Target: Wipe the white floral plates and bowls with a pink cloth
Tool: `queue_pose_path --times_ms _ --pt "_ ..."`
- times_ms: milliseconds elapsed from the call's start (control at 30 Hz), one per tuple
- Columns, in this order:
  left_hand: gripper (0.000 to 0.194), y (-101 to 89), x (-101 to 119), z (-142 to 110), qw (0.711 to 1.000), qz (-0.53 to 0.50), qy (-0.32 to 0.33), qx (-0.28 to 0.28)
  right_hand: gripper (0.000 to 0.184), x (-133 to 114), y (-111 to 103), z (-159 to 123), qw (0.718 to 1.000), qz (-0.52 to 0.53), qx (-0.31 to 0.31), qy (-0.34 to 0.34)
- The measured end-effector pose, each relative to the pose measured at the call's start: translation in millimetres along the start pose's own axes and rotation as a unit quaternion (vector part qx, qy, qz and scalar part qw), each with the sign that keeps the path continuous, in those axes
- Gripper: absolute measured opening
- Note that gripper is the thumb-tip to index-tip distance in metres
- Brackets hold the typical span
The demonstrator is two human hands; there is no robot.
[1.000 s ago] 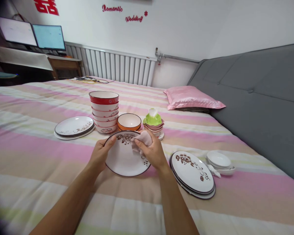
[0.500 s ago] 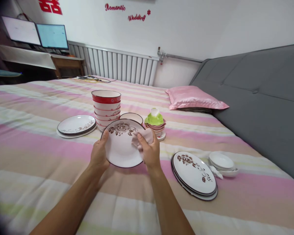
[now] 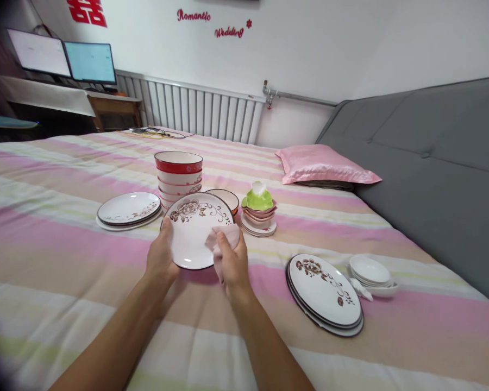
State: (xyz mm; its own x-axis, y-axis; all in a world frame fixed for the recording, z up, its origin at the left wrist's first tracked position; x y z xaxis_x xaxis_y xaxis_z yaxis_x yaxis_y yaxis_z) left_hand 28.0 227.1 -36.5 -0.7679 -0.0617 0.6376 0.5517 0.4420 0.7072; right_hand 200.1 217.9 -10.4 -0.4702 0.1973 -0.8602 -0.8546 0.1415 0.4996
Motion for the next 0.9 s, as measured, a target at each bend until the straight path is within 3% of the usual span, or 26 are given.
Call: queue_pose_path --times_ms 67,133,267,333,467,600,800,900 --pt "0.034 -5.2 -3.6 2.3 0.999 0.025 -0.014 0.019 0.040 -6.4 -10.6 6.7 1.000 -0.011 0.016 -0.003" --pt "0.034 -7.8 -9.4 3.1 0.997 0.061 -0.039 0.027 0.046 -24.6 -28.6 13.1 0.996 -0.032 0.065 -0.049" --pt "0.038 -4.0 -32.8 -3.7 0.982 0.137 -0.134 -0.002 0.045 -62.8 -47.0 16.3 0.976 -0.152 0.096 -0.122" --pt "0.041 2.4 -48.0 -11.5 0.966 0.170 -0.188 -0.044 0.040 -82.2 -45.0 13.2 0.949 -0.249 0.078 -0.175" --pt "0.043 6.4 -65.0 -24.5 0.934 0.259 -0.229 -0.089 0.048 -104.5 -30.7 3.2 0.859 -0.417 0.036 -0.293" --pt "0.042 7.1 -68.6 -27.1 0.922 0.294 -0.231 -0.102 0.069 -73.9 -20.0 11.1 0.820 -0.516 -0.047 -0.241" --pt "0.043 6.2 -73.3 -20.7 0.924 0.270 -0.248 -0.113 0.074 3.4 13.2 -10.0 0.751 -0.548 -0.345 -0.131" --pt "0.044 6.3 -74.5 -17.1 0.930 0.249 -0.241 -0.120 0.079 23.2 13.0 -16.5 0.741 -0.558 -0.362 -0.088"
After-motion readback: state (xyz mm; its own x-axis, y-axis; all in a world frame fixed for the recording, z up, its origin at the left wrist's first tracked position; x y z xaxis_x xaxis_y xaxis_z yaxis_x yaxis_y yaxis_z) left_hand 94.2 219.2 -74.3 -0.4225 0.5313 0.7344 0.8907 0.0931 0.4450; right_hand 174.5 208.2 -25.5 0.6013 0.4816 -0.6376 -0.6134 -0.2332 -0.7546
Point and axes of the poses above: each hand's wrist, its own z-axis towards the middle knuckle, its own y-axis out of the palm, x = y × z, the point moved 10 cm from there along z, towards the middle knuckle, and after that the axes turned 5 degrees about -y, right-handed, at the moved point
